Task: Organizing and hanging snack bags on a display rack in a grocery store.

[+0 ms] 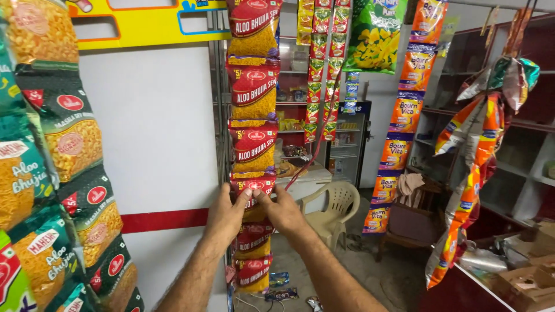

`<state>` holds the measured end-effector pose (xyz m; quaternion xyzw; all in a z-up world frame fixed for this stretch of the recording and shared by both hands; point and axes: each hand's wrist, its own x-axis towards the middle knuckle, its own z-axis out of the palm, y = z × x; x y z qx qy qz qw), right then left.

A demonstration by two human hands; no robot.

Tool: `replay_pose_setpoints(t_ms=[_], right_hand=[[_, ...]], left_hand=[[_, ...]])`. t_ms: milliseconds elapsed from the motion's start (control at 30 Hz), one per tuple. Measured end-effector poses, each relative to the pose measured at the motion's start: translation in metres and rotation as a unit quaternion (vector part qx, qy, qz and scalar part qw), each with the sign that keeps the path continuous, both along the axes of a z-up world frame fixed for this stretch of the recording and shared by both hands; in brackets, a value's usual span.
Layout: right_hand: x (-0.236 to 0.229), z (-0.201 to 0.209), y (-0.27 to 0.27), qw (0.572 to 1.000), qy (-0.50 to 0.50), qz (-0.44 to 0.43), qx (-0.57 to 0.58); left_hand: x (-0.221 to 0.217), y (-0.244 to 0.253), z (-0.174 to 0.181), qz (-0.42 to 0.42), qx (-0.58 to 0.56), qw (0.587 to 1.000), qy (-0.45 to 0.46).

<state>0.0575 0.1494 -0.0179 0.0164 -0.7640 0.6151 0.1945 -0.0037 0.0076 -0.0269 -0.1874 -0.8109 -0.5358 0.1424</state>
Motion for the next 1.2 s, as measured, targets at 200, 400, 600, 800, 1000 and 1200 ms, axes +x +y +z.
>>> replay_pose_setpoints(t_ms=[200, 400, 600, 800, 1000, 1200], right_hand=[[-0.010, -0.015, 0.003, 1.000, -0.028, -0.005, 0.006], [-0.005, -0.015, -0.002, 0.999, 0.000, -0.033, 0.031], [-0.002, -0.022, -0.005, 0.999, -0.015, -0.020, 0.044], [0.004, -0.023, -0.005, 0.996, -0.027, -0.056, 0.067], [0.003, -0.031, -0.002, 0.991, -0.066, -0.082, 0.085], [0.012, -0.028, -0.004, 0.989, -0.080, -0.097, 0.080]], left_hand=[[-0.005, -0.003, -0.015, -0.022, -0.009, 0.999, -0.037], [0.005, -0.004, -0.013, 0.000, -0.014, 0.999, -0.050], [0.001, -0.008, -0.024, 0.005, -0.007, 0.999, -0.053], [-0.001, -0.008, -0.035, -0.011, -0.001, 0.999, -0.053], [0.000, -0.005, -0.040, -0.010, -0.007, 0.999, -0.051], [-0.006, -0.002, -0.051, -0.008, -0.047, 0.997, -0.063]])
